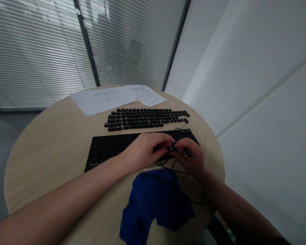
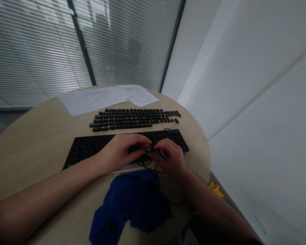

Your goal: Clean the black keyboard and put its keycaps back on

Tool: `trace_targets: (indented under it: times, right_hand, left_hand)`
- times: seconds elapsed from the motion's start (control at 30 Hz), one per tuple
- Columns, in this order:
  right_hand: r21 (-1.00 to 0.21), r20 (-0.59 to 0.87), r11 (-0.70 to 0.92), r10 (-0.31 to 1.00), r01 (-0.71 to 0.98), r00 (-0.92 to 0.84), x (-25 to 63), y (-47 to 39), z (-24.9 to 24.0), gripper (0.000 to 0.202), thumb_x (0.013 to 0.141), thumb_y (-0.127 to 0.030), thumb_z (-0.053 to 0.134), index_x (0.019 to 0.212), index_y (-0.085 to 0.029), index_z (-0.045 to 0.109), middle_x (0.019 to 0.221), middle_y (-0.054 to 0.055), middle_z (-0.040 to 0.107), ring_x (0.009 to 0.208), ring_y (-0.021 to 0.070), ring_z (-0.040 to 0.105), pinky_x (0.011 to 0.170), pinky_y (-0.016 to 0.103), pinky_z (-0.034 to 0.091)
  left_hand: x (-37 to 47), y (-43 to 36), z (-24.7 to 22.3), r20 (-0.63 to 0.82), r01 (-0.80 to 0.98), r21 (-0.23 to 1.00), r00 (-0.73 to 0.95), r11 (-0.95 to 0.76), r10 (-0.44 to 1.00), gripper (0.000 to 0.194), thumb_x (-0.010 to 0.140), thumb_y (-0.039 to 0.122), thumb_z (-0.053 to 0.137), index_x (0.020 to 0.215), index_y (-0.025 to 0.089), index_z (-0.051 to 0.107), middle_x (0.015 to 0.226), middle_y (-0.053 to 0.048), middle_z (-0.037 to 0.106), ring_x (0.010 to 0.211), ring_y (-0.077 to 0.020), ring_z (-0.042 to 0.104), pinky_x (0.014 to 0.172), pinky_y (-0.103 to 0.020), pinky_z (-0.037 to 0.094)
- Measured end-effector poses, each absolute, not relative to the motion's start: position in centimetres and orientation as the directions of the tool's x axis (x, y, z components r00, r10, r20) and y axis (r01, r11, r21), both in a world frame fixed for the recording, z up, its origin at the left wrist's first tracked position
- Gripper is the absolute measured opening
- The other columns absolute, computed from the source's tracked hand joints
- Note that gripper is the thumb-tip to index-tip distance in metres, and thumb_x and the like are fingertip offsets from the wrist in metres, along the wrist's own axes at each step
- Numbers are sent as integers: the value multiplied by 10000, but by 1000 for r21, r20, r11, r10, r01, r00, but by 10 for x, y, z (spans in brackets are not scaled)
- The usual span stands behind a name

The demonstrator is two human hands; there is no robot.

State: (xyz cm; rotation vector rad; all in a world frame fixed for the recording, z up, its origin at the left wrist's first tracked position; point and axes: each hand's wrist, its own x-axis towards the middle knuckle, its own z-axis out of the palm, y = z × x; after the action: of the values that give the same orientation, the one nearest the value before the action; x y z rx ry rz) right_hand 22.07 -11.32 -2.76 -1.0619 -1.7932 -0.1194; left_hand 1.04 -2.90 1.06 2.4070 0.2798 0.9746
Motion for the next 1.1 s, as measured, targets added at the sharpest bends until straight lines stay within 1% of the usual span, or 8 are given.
trace_targets:
  times: [0.17, 0.27, 0.37, 0.47, 0.6, 0.83, 0.93, 1.1]
  right_hand:
    - [-384, 798, 604, 597, 699, -78, 220, -114, -29, 197, 857, -282, 801, 941, -237, 630, 823, 11, 687, 605, 126, 585, 547, 261, 496]
    - [-385, 793, 589, 606, 710, -72, 219, -114, -29, 202, 864, -276, 791, 999, -239, 645, 817, 0, 684, 587, 116, 569, 566, 259, 505]
    - [-374, 777, 583, 622, 721, -100, 219, -114, -29, 168, 877, -266, 776, 990, -241, 655, 795, -8, 691, 585, 115, 569, 577, 257, 505]
    - [-365, 775, 573, 624, 734, -101, 220, -114, -28, 160, 879, -295, 780, 948, -236, 649, 761, -10, 682, 570, 116, 565, 552, 252, 488]
    - [-348, 787, 567, 610, 747, -97, 221, -115, -28, 221, 856, -341, 815, 932, -235, 637, 729, -18, 655, 558, 116, 556, 528, 249, 470]
    - [-334, 790, 582, 602, 742, -116, 221, -115, -31, 239, 861, -384, 814, 905, -236, 632, 675, -33, 597, 551, 122, 542, 519, 257, 456]
    - [-336, 779, 579, 614, 743, -126, 221, -115, -31, 232, 863, -384, 810, 903, -236, 636, 670, -30, 593, 562, 128, 549, 528, 263, 461]
    - [-343, 738, 572, 654, 745, -163, 218, -113, -27, 176, 887, -351, 771, 942, -233, 653, 696, -17, 637, 569, 131, 567, 543, 268, 479]
  left_hand:
    - [11, -28, 10, 549, -36, 613, 738, -789, 392, 298, 849, 55, 673, 1113, 191, 698, 912, 10, 768, 759, -115, 714, 702, -206, 539]
    - [11, -28, 10, 539, -27, 624, 739, -781, 404, 281, 852, 56, 666, 1097, 186, 709, 867, 16, 761, 739, -115, 712, 689, -207, 533]
    - [11, -27, 10, 537, -13, 621, 735, -784, 414, 252, 857, 59, 663, 1071, 180, 719, 876, 10, 767, 737, -114, 708, 695, -209, 537]
    - [11, -26, 10, 536, 21, 600, 731, -800, 422, 228, 862, 85, 682, 1064, 181, 729, 911, -1, 778, 773, -128, 720, 722, -225, 549]
    - [9, -21, 9, 516, 72, 557, 750, -827, 413, 220, 877, 146, 712, 1090, 192, 744, 907, -9, 787, 802, -155, 733, 743, -255, 562]
    - [6, -17, 6, 555, 21, 404, 789, -915, 263, 169, 925, 212, 693, 1081, 182, 749, 1019, -59, 787, 936, -200, 743, 842, -311, 573]
    - [5, -17, 5, 551, 15, 398, 796, -917, 252, 175, 932, 209, 684, 1094, 172, 740, 1021, -66, 778, 931, -197, 738, 836, -307, 568]
    - [4, -17, 7, 510, 62, 390, 816, -919, 271, 128, 896, 192, 702, 1019, 186, 734, 955, -44, 756, 859, -181, 720, 755, -275, 543]
